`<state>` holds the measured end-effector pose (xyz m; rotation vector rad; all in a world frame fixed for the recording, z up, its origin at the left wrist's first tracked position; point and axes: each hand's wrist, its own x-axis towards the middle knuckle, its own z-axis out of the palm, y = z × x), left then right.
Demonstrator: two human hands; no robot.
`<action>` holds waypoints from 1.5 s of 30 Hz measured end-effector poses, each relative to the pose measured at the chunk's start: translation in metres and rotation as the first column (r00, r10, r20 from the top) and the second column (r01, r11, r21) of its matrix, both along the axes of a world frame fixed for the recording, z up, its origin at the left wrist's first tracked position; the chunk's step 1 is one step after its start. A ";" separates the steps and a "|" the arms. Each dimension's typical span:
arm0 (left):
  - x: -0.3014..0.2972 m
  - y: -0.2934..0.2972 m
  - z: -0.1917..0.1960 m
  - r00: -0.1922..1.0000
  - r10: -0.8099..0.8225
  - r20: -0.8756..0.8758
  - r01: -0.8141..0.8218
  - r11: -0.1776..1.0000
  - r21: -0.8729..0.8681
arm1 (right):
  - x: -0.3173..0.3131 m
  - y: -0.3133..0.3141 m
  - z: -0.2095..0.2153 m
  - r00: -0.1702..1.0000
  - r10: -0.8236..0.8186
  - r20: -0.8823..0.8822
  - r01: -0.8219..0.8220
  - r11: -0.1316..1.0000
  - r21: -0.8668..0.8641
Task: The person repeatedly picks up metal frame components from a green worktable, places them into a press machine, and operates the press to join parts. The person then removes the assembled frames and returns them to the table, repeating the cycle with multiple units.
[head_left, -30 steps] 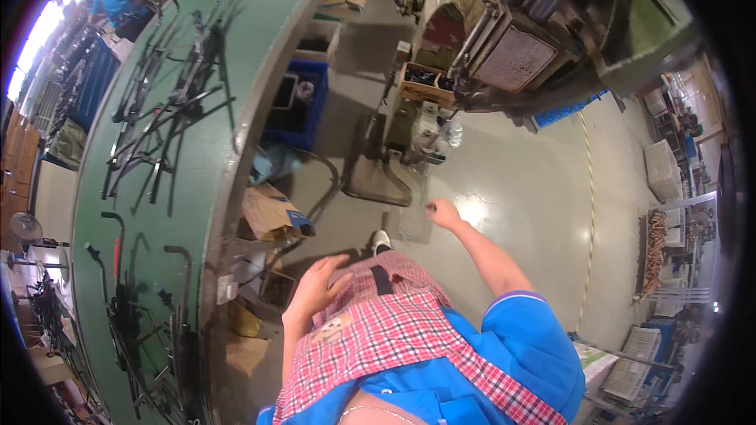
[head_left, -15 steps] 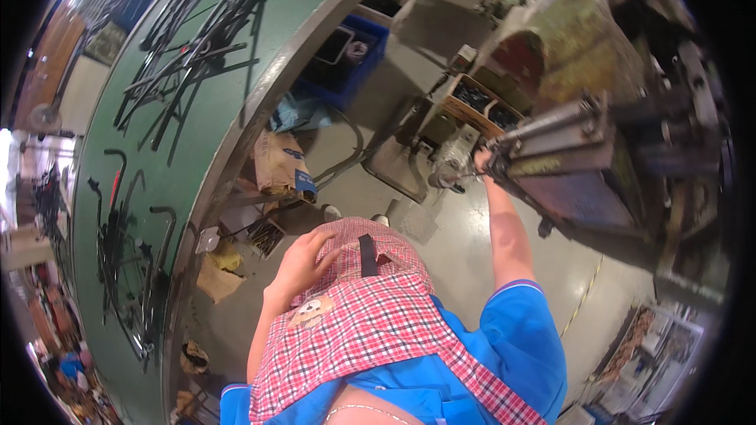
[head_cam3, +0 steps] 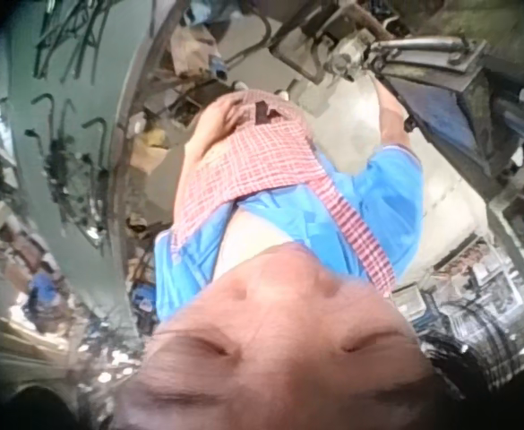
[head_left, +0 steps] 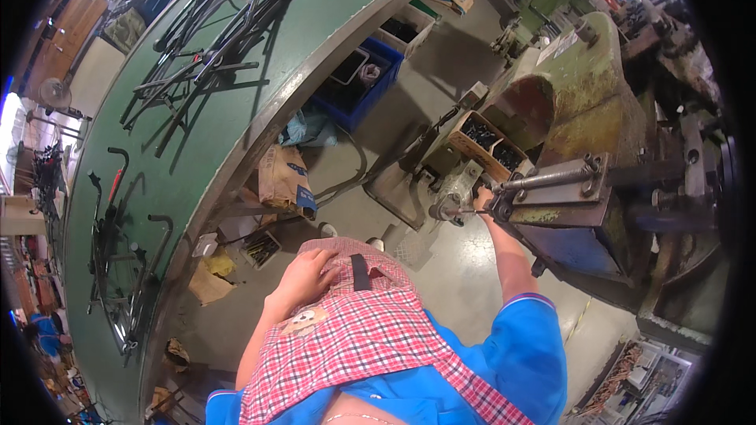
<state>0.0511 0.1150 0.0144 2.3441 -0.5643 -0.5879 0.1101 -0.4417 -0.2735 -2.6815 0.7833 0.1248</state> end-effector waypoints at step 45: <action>0.025 -0.053 -0.004 0.975 -0.174 -0.139 0.196 0.966 0.166 | 0.024 -0.016 -0.022 1.000 0.020 -0.013 -0.019 0.996 0.089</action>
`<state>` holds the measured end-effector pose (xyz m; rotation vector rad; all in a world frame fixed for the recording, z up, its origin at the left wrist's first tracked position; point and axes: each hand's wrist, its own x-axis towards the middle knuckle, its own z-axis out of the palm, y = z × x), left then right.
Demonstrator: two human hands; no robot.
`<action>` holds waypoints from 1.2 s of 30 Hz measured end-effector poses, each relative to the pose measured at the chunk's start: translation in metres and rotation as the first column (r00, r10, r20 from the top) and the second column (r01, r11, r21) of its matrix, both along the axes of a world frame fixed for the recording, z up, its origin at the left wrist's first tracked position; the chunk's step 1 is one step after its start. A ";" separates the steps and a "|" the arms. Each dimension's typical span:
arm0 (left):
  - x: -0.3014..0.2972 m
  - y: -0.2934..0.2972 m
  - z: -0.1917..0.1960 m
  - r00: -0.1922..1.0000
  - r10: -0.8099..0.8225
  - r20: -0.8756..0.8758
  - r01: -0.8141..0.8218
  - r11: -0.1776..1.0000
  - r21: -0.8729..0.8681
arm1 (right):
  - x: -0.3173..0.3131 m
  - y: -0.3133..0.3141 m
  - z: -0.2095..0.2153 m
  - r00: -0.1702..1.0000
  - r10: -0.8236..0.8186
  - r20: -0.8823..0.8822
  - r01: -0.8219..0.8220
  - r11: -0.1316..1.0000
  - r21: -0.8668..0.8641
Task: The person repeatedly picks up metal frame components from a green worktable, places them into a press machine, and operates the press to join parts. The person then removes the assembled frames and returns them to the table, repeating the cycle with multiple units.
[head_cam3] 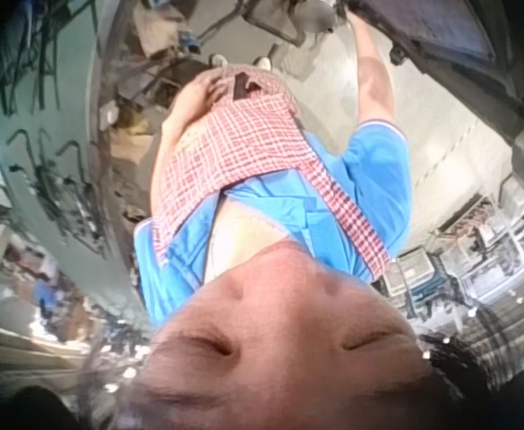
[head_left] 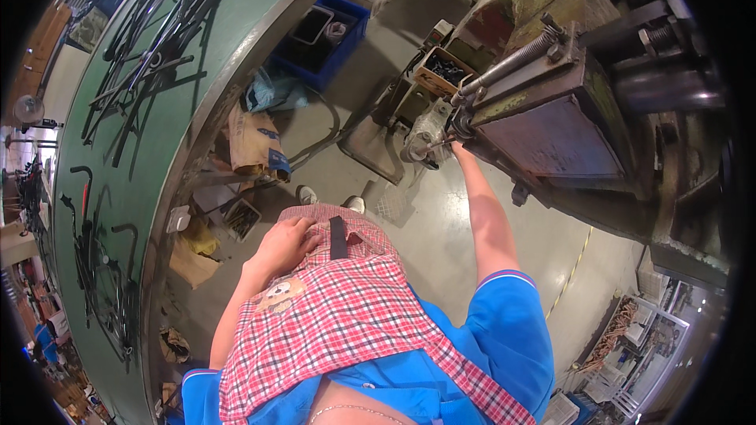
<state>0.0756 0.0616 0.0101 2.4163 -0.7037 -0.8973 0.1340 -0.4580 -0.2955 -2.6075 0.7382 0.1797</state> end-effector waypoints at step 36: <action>0.036 -0.038 -0.001 0.995 -0.099 0.001 0.098 0.988 -0.123 | -0.008 0.118 0.273 0.902 -0.431 -0.028 0.082 0.108 0.991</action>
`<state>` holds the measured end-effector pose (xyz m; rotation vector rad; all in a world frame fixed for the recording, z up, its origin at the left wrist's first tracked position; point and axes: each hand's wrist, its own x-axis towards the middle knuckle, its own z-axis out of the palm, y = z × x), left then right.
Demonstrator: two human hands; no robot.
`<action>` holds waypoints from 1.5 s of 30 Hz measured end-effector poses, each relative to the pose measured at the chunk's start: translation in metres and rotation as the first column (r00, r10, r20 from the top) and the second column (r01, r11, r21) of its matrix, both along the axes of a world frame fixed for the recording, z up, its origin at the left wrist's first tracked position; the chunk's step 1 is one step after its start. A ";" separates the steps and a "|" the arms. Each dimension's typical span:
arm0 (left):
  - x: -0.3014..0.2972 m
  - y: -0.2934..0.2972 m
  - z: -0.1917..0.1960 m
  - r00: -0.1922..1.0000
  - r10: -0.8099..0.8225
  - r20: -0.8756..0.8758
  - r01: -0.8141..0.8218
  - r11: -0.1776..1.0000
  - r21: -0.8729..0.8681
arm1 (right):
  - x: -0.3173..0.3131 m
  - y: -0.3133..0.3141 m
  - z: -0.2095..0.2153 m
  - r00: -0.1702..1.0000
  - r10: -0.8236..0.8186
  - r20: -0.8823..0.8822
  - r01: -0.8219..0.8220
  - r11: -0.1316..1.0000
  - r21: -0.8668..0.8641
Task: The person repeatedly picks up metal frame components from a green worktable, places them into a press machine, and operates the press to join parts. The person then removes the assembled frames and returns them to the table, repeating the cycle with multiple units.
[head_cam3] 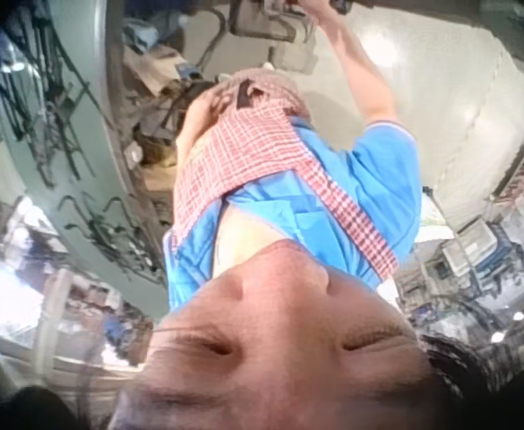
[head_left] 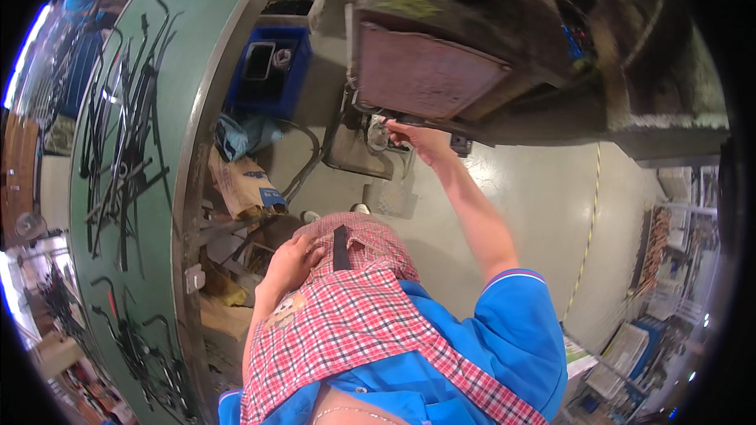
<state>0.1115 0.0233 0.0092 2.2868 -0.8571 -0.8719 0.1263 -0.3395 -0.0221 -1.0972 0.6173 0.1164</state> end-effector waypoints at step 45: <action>0.180 0.277 -0.060 0.371 0.894 -0.250 -0.917 0.311 -0.248 | 0.282 0.429 -0.024 0.260 0.963 0.071 -0.042 0.085 -0.996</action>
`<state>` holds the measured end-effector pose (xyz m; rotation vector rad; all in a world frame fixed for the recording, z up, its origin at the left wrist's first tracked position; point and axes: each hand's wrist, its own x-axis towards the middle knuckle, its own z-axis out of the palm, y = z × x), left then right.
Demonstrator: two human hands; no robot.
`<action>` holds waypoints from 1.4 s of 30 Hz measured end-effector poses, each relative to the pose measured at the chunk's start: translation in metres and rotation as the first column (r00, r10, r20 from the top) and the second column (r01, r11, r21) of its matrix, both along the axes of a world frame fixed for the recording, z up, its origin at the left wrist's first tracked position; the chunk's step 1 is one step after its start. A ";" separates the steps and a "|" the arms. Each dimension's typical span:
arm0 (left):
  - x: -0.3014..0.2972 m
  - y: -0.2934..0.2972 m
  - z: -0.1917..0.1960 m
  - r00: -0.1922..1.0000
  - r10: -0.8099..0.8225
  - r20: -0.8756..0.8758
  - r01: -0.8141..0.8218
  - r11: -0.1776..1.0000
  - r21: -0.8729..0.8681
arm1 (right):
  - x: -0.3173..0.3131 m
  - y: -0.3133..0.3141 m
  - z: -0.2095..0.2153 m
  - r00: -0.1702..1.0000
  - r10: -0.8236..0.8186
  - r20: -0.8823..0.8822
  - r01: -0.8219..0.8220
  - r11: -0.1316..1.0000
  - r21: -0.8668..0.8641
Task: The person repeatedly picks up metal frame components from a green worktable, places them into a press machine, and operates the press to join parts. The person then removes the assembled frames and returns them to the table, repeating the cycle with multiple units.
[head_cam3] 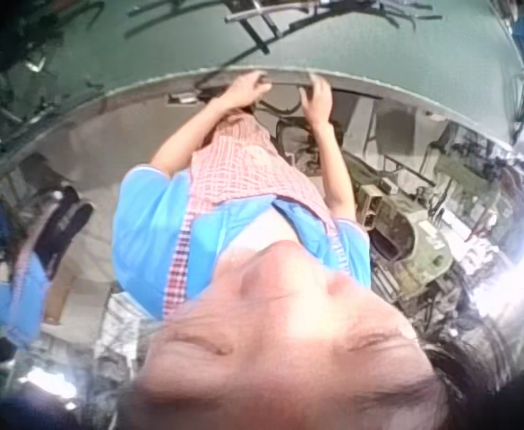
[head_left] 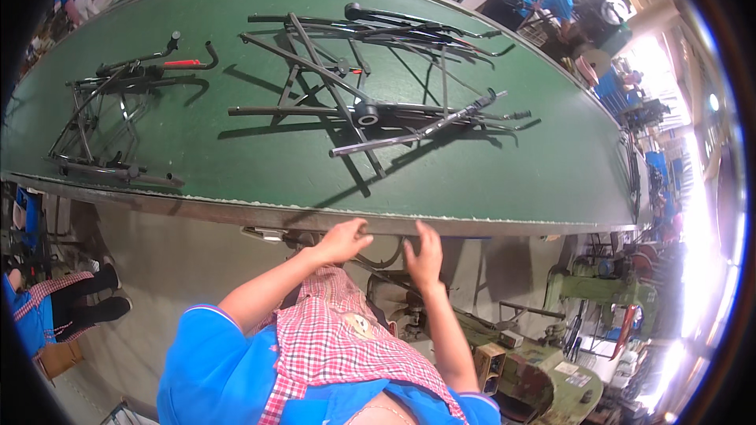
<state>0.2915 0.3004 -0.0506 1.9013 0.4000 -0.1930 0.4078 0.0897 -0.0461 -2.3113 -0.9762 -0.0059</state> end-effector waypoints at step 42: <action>-0.153 0.130 0.150 0.534 0.785 -0.314 -0.801 0.589 0.108 | 0.193 0.145 -0.049 0.442 0.873 -0.206 -0.847 0.331 -0.416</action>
